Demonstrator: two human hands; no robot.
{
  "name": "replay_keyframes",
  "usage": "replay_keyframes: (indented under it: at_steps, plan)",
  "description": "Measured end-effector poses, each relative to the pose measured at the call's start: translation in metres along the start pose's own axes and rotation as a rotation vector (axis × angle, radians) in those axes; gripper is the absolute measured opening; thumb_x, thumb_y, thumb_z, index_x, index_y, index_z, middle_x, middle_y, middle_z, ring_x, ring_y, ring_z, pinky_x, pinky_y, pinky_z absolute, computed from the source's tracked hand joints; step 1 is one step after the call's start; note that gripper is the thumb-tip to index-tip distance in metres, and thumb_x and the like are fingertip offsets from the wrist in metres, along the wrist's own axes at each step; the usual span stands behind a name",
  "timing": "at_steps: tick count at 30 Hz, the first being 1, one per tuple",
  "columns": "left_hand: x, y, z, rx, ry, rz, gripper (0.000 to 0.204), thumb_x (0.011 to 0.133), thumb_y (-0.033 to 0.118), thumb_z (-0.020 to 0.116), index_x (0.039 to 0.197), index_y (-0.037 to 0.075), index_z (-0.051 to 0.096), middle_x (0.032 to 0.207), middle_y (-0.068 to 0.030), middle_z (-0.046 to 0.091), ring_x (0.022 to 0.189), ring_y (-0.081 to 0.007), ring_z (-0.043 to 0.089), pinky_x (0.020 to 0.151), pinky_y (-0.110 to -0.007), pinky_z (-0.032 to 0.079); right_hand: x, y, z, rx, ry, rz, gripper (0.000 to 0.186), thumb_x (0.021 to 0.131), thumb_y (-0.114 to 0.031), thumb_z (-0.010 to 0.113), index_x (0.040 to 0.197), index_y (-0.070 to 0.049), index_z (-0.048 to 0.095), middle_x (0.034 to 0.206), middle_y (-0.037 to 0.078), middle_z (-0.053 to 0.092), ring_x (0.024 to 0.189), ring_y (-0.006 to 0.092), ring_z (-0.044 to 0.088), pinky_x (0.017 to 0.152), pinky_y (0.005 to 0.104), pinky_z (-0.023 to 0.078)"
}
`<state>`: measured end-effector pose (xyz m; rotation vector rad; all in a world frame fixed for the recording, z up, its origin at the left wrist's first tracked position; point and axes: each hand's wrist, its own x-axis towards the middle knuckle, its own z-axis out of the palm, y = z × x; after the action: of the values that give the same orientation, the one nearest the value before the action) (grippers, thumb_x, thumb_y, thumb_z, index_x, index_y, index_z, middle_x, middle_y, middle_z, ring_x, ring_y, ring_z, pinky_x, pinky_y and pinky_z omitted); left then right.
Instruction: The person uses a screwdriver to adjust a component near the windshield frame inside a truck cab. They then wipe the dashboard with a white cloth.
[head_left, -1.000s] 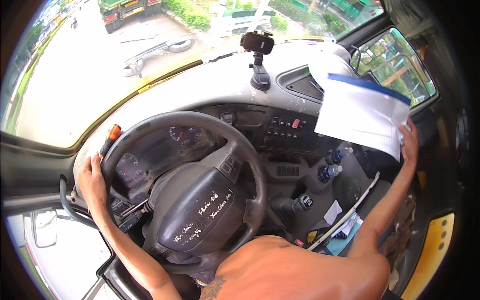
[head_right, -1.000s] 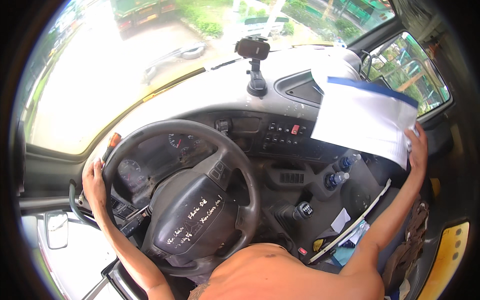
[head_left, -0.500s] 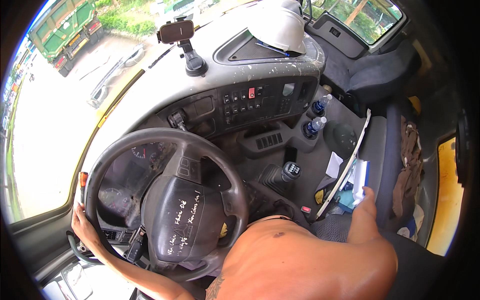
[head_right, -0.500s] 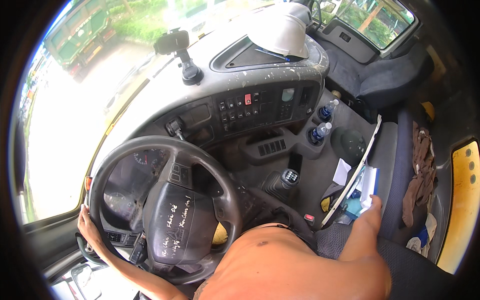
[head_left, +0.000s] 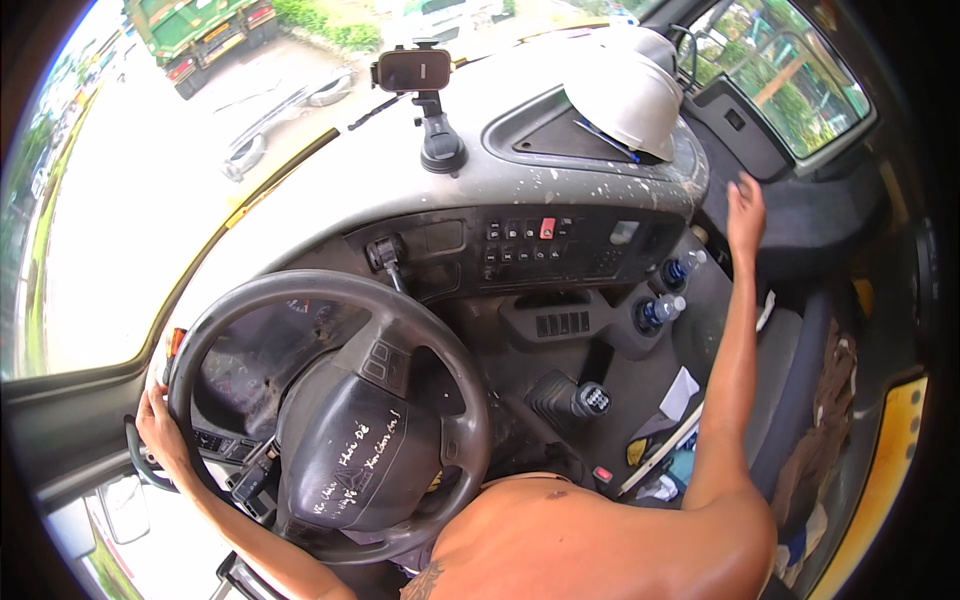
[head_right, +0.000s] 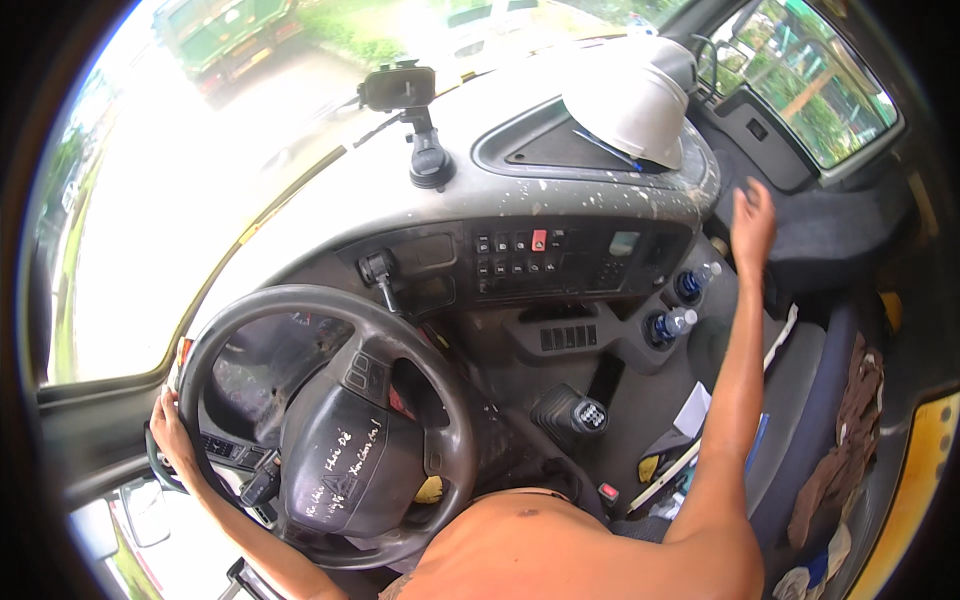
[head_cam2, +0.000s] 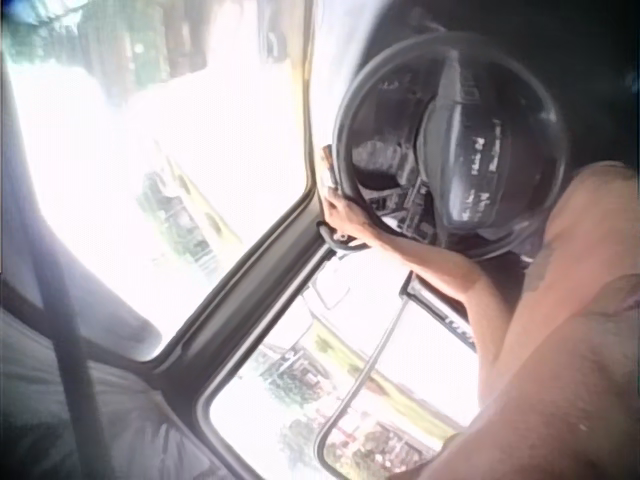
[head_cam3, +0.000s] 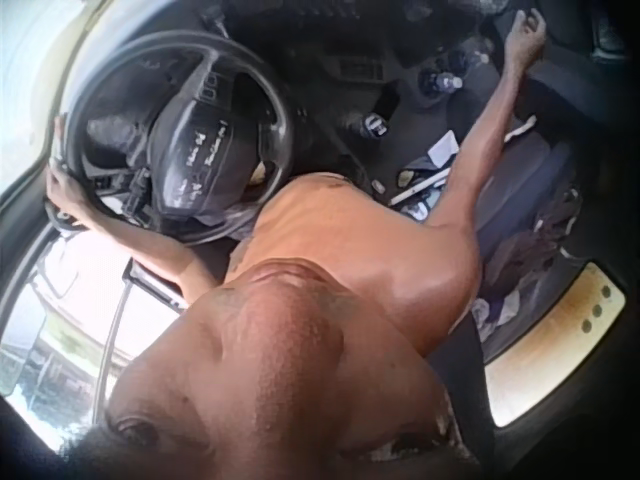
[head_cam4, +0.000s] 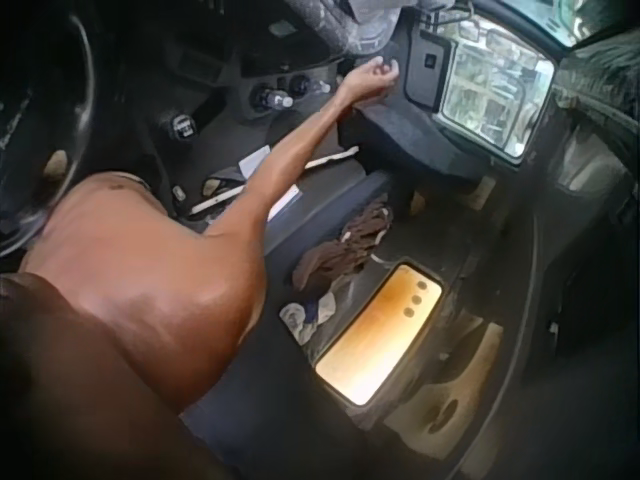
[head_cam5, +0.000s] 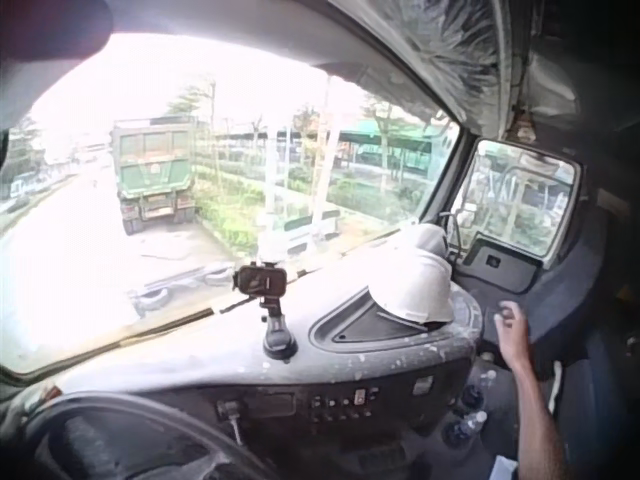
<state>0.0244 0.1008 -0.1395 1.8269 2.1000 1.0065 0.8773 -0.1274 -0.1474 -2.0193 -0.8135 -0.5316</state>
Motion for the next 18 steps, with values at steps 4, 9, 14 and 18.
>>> replay_keyframes:
  at_steps: [4, 9, 14, 18]
  plan:
    - [0.001, 0.009, 0.004, 0.042, -0.014, -0.021, 0.042, 0.101, 0.034, 0.049, 0.095, -0.005, 0.065, 0.082, -0.0118, 0.064, 0.08, -0.0182, 0.055, 0.078, -0.031, 0.043, -0.035, -0.234, 0.089, 0.47, -0.272, -0.294, 0.028, 0.095, -0.012, 0.061, 0.122, -0.003, 0.063, 0.11, 0.011, 0.07, 0.09, 0.0193, 0.068, 0.081, 0.0314, 0.054]
    - [-0.006, 0.013, 0.0, -0.065, 0.009, -0.075, 0.038, 0.101, 0.031, 0.052, 0.093, -0.004, 0.064, 0.08, -0.01, 0.063, 0.079, -0.0147, 0.053, 0.077, -0.03, 0.043, -0.115, -0.4, 0.205, 0.358, -0.893, -0.907, 0.028, 0.091, -0.014, 0.059, 0.116, -0.005, 0.068, 0.105, 0.018, 0.07, 0.09, 0.0295, 0.069, 0.081, 0.0389, 0.054]
    - [-0.008, 0.033, 0.004, -0.086, 0.013, -0.126, 0.038, 0.101, 0.032, 0.053, 0.092, -0.003, 0.064, 0.078, -0.0086, 0.06, 0.077, -0.0125, 0.051, 0.075, -0.028, 0.042, -0.104, -0.434, 0.431, -0.019, -0.938, -0.887, 0.034, 0.094, -0.033, 0.055, 0.111, -0.008, 0.071, 0.097, 0.021, 0.07, 0.096, 0.0347, 0.067, 0.084, 0.0487, 0.052]
    - [-0.009, 0.036, 0.009, -0.149, 0.005, -0.156, 0.035, 0.102, 0.03, 0.053, 0.09, -0.002, 0.062, 0.075, -0.0024, 0.051, 0.074, -0.0111, 0.045, 0.071, -0.027, 0.04, -0.073, -0.433, 0.532, -0.439, -1.049, -0.874, 0.04, 0.09, -0.04, 0.059, 0.11, -0.008, 0.072, 0.1, 0.021, 0.07, 0.098, 0.0342, 0.066, 0.086, 0.0485, 0.051]
